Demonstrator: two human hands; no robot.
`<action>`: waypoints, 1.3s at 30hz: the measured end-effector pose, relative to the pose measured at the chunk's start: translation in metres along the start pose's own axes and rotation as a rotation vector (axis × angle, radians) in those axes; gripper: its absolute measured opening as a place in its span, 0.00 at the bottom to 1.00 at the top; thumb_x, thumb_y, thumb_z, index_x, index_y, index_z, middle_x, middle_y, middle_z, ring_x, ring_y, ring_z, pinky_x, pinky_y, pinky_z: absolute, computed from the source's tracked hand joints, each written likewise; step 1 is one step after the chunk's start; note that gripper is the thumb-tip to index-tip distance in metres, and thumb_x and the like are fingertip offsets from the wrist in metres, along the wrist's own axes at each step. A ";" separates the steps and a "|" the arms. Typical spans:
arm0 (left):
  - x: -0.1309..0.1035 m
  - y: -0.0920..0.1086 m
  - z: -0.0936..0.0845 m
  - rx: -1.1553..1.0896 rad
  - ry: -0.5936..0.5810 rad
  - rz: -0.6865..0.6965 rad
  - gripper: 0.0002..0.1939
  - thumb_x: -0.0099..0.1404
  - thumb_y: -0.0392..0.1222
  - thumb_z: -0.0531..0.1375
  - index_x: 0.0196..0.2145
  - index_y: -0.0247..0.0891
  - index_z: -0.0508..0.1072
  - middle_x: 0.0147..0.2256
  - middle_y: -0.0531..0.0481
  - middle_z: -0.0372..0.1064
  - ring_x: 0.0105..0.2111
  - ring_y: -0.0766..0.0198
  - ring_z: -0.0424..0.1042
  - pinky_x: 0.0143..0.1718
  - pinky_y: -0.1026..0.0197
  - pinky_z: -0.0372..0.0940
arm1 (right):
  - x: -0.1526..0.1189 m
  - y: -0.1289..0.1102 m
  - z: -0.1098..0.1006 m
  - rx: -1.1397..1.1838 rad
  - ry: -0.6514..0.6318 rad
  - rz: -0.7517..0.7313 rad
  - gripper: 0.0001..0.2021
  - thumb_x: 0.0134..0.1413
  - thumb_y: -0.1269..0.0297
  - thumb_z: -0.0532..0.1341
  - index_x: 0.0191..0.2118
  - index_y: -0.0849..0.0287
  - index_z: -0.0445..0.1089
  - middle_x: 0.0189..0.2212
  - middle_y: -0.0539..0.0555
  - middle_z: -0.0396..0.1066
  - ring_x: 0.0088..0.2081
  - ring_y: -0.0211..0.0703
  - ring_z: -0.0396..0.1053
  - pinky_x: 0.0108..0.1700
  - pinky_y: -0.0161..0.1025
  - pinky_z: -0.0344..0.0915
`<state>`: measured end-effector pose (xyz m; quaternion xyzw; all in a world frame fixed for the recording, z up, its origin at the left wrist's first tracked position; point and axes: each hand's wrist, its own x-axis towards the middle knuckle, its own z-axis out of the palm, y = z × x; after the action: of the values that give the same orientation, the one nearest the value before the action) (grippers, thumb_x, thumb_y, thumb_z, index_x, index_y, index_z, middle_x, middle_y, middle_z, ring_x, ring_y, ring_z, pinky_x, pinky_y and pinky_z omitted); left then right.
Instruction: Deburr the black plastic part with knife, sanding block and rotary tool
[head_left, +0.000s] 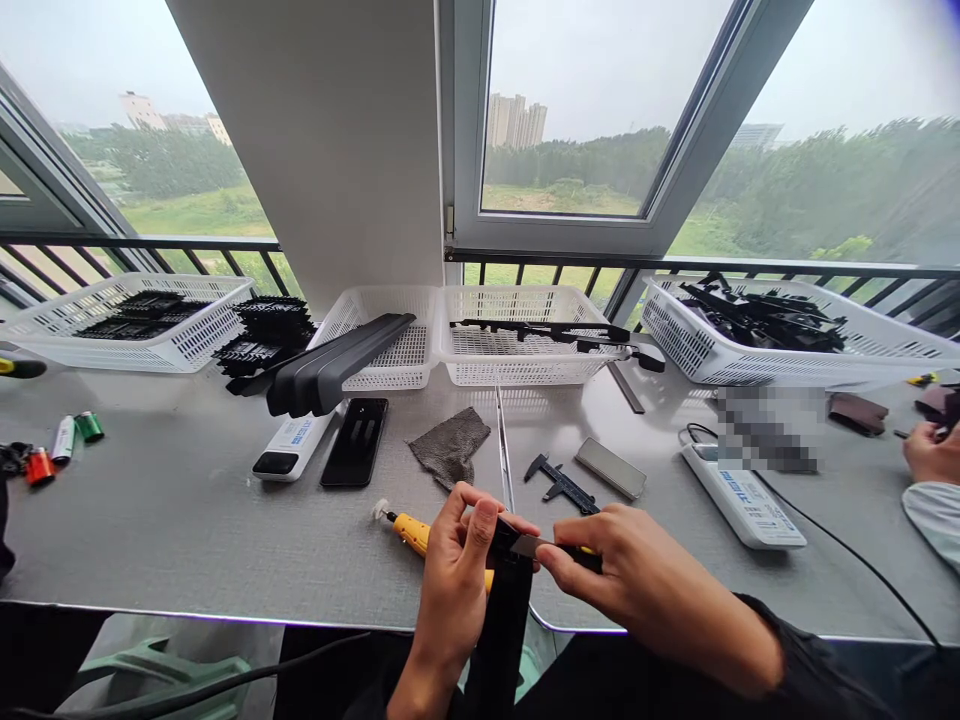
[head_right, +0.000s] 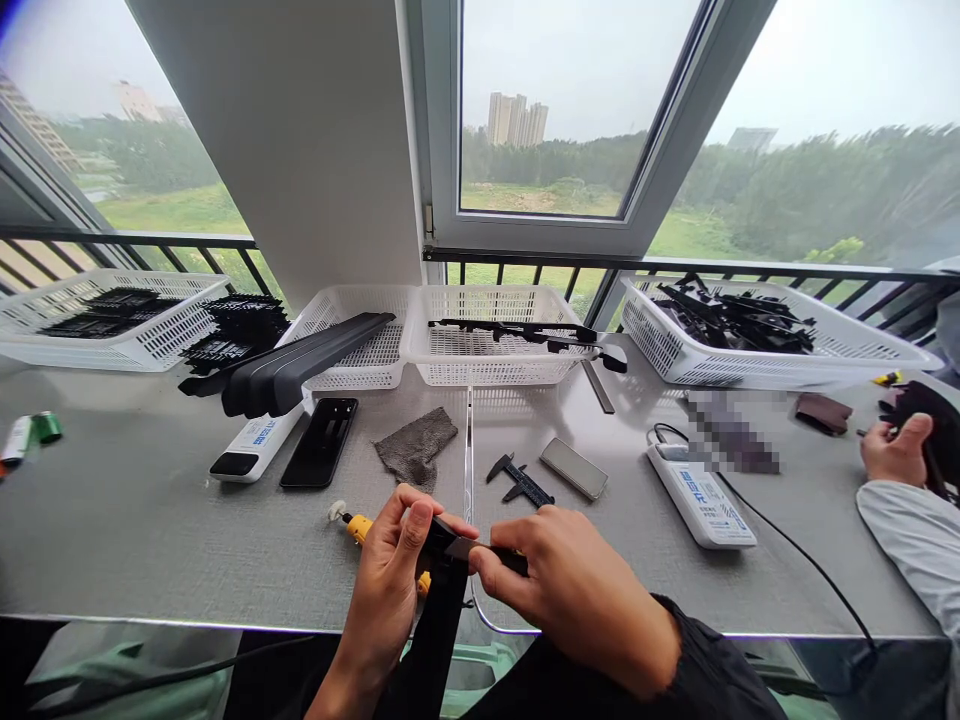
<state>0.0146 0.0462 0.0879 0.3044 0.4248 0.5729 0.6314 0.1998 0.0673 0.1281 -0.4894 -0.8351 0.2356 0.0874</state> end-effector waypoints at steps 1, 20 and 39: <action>0.000 0.000 0.000 0.009 0.003 0.008 0.24 0.70 0.65 0.69 0.35 0.43 0.69 0.32 0.49 0.87 0.29 0.60 0.83 0.28 0.65 0.73 | 0.001 0.000 -0.001 0.028 -0.012 -0.002 0.25 0.77 0.53 0.56 0.25 0.55 0.65 0.19 0.44 0.59 0.24 0.38 0.53 0.32 0.40 0.49; 0.003 -0.001 -0.004 -0.037 -0.018 0.022 0.22 0.70 0.63 0.69 0.36 0.42 0.72 0.32 0.51 0.87 0.29 0.61 0.84 0.32 0.63 0.77 | -0.008 0.002 0.008 -0.039 0.141 0.005 0.24 0.77 0.49 0.56 0.29 0.53 0.74 0.19 0.45 0.67 0.24 0.39 0.62 0.32 0.41 0.49; 0.001 -0.002 -0.004 -0.038 -0.017 0.039 0.23 0.71 0.63 0.69 0.36 0.42 0.72 0.32 0.50 0.87 0.29 0.62 0.83 0.33 0.65 0.75 | 0.006 -0.006 -0.007 0.202 -0.091 0.044 0.25 0.75 0.53 0.56 0.24 0.55 0.54 0.21 0.44 0.47 0.25 0.37 0.45 0.30 0.41 0.44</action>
<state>0.0122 0.0469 0.0841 0.3055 0.4025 0.5904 0.6294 0.1948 0.0724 0.1360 -0.4850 -0.7992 0.3425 0.0934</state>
